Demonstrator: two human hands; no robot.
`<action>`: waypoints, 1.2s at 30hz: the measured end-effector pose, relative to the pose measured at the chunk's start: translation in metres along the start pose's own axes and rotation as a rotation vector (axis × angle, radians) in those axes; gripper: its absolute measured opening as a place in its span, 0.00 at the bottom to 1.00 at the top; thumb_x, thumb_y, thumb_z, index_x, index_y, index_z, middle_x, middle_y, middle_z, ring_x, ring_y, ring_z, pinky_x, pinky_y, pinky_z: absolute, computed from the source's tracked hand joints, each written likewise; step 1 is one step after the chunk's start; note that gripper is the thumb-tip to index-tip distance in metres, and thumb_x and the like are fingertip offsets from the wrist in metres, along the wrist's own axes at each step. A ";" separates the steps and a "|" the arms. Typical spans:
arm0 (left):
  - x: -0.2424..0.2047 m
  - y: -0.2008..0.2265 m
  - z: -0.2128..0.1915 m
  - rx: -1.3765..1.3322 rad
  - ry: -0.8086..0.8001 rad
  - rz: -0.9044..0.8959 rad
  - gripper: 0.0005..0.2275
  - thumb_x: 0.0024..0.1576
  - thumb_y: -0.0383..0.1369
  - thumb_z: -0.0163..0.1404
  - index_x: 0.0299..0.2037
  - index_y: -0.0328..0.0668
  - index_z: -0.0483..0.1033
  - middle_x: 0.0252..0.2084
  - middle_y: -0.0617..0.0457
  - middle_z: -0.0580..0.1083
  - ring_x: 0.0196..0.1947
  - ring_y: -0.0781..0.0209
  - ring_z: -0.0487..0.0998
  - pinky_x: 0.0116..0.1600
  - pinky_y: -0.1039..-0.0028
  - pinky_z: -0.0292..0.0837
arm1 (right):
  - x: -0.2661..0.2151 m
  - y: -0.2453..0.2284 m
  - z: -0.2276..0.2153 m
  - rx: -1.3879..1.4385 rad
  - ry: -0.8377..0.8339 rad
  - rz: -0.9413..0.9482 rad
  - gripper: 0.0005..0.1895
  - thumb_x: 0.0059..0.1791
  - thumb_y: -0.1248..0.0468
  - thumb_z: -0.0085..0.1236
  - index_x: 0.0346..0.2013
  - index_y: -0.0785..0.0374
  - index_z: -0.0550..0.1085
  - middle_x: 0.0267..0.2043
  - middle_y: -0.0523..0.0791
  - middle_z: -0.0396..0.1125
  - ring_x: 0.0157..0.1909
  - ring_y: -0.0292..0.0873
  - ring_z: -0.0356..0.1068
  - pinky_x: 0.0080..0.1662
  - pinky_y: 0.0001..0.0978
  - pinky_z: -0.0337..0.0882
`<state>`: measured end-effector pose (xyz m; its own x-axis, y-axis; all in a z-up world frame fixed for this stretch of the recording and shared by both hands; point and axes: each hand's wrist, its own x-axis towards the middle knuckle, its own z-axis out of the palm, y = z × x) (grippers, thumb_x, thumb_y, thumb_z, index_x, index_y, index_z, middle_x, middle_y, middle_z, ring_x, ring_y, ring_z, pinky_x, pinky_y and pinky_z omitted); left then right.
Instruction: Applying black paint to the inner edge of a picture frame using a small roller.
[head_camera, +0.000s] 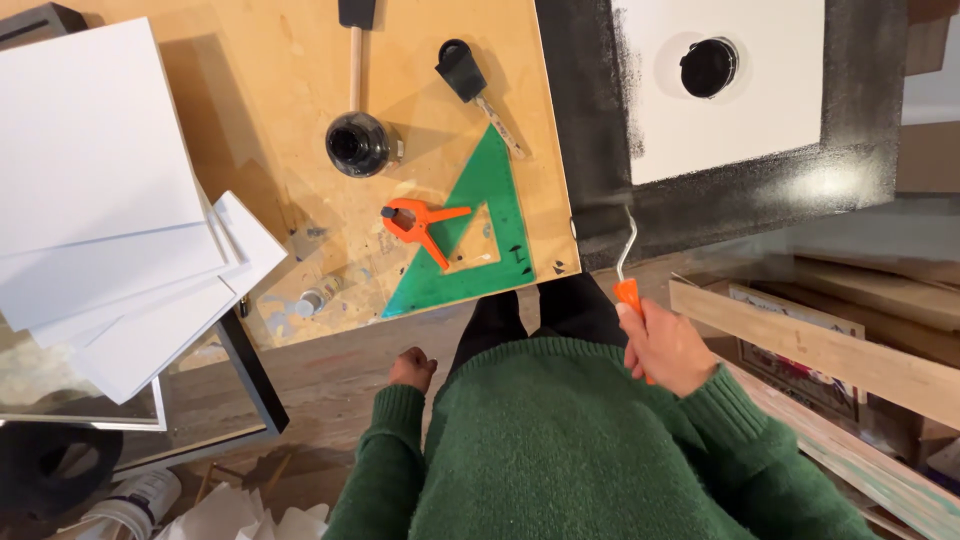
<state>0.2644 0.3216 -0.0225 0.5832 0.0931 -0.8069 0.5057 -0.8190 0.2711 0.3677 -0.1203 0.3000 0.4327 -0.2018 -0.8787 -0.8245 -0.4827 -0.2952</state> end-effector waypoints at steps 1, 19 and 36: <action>-0.001 -0.001 0.000 0.002 -0.002 0.001 0.14 0.47 0.42 0.62 0.29 0.39 0.77 0.29 0.41 0.78 0.35 0.41 0.80 0.44 0.56 0.75 | 0.004 -0.007 -0.002 0.002 0.000 0.002 0.24 0.55 0.47 0.39 0.36 0.66 0.69 0.19 0.48 0.73 0.19 0.43 0.74 0.23 0.37 0.72; -0.053 -0.028 0.043 -0.158 -0.031 -0.198 0.13 0.47 0.40 0.61 0.28 0.39 0.75 0.25 0.42 0.77 0.30 0.43 0.79 0.40 0.57 0.75 | 0.213 -0.279 -0.152 -0.042 0.118 -0.398 0.27 0.60 0.48 0.34 0.35 0.68 0.69 0.22 0.50 0.71 0.19 0.42 0.72 0.26 0.36 0.71; -0.037 -0.009 0.031 -0.131 -0.021 -0.129 0.14 0.48 0.42 0.60 0.29 0.40 0.75 0.28 0.42 0.76 0.32 0.40 0.78 0.41 0.54 0.74 | 0.207 -0.249 -0.139 0.015 0.071 -0.461 0.29 0.61 0.46 0.31 0.37 0.69 0.67 0.22 0.51 0.70 0.20 0.45 0.71 0.26 0.37 0.71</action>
<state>0.2182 0.3080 -0.0110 0.4957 0.1798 -0.8497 0.6549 -0.7200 0.2297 0.7128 -0.1606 0.2441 0.7787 -0.0269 -0.6268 -0.5453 -0.5230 -0.6551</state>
